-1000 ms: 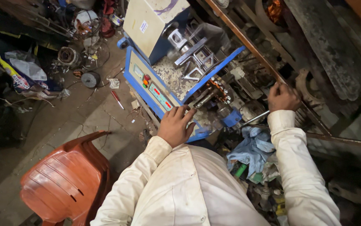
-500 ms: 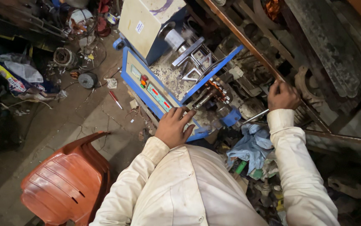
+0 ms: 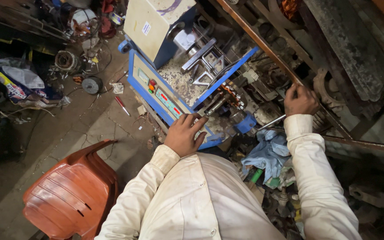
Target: The person operates a small metal turning machine, using a red-handled tool to adjust the workpiece and machine components. They repeatedly engage and disengage the machine's controls while manipulating the tool and workpiece.
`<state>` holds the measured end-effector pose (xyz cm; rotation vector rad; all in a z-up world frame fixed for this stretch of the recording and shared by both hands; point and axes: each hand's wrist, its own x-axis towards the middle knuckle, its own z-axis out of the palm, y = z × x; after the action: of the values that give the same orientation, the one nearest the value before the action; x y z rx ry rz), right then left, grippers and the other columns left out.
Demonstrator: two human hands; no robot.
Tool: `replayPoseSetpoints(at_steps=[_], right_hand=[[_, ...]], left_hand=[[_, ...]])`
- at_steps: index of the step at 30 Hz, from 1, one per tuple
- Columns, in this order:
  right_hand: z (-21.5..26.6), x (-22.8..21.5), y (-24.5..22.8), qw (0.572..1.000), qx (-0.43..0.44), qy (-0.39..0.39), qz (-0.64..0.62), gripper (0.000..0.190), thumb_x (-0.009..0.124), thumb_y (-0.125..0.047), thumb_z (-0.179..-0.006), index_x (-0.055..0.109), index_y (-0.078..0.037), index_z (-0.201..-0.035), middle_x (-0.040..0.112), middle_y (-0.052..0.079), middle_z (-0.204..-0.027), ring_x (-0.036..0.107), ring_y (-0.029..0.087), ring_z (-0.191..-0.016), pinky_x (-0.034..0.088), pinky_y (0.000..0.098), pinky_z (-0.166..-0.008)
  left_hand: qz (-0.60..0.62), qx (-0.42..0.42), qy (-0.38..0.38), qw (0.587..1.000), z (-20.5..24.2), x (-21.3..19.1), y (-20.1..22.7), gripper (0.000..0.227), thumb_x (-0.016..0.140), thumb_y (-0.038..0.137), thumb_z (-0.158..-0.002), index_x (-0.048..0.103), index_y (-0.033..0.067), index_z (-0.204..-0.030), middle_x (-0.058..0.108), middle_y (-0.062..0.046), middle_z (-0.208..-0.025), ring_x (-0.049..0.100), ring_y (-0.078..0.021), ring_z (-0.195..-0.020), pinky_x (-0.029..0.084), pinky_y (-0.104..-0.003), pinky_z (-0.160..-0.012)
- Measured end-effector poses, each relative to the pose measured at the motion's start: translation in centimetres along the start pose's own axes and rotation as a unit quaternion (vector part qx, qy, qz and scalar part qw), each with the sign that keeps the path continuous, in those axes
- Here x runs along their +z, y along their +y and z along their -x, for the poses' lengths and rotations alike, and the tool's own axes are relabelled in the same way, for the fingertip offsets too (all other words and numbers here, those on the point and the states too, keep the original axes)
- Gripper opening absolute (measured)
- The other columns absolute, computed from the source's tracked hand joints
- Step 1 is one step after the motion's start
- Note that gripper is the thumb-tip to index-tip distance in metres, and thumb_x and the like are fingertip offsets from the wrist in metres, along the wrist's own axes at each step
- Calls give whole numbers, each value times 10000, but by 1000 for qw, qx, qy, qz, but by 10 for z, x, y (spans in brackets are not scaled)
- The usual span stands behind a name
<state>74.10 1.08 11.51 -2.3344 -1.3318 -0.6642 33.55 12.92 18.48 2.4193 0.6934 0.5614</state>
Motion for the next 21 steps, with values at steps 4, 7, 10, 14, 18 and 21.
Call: replayPoseSetpoints(at_steps=[4, 7, 10, 14, 18, 21], right_hand=[[0, 0, -1, 1000, -1, 3, -3, 243, 693, -203, -1045, 733, -33, -877, 736, 171, -889, 688, 378, -771, 554, 470, -692], [1, -2, -1, 1000, 1, -4, -6, 233, 688, -196, -1048, 741, -31, -892, 738, 171, -893, 688, 377, -771, 554, 471, -694], [-1, -2, -2, 1000, -3, -4, -3, 238, 690, -196, -1044, 733, -29, -880, 732, 174, -887, 685, 377, -773, 555, 476, -701], [0, -1, 0, 1000, -6, 0, -5, 261, 671, -191, -1024, 717, -24, -830, 728, 174, -888, 678, 384, -781, 550, 486, -705], [3, 4, 2, 999, 11, 5, 36, 279, 701, -262, -1027, 738, -59, -838, 690, 181, -789, 662, 396, -741, 531, 504, -664], [1, 6, 4, 999, -12, 9, 35, 287, 680, -255, -1059, 726, -67, -847, 689, 175, -816, 659, 390, -759, 541, 500, -703]], left_hand=[[-4, 0, 2, 1000, 0, 0, 0, 458, 742, 256, -863, 631, 142, -1292, 623, -87, -1215, 599, -316, -1092, 523, -448, -892], [-7, -3, -4, 1000, 0, 0, 0, 460, 743, 255, -859, 634, 140, -1291, 624, -89, -1214, 599, -317, -1084, 520, -448, -886], [-5, -1, 2, 1000, -1, -1, 0, 455, 745, 253, -863, 632, 138, -1288, 622, -92, -1221, 599, -316, -1093, 520, -446, -898], [-3, -3, 8, 1000, 1, 0, 1, 461, 753, 248, -850, 638, 137, -1282, 628, -93, -1213, 601, -317, -1085, 520, -446, -896], [5, -3, 10, 1000, 0, 0, 2, 478, 761, 247, -838, 642, 128, -1284, 632, -95, -1201, 602, -322, -1071, 520, -445, -893], [2, 1, 15, 1000, -2, 0, 3, 482, 759, 239, -833, 646, 126, -1288, 632, -101, -1202, 603, -327, -1067, 519, -445, -894]])
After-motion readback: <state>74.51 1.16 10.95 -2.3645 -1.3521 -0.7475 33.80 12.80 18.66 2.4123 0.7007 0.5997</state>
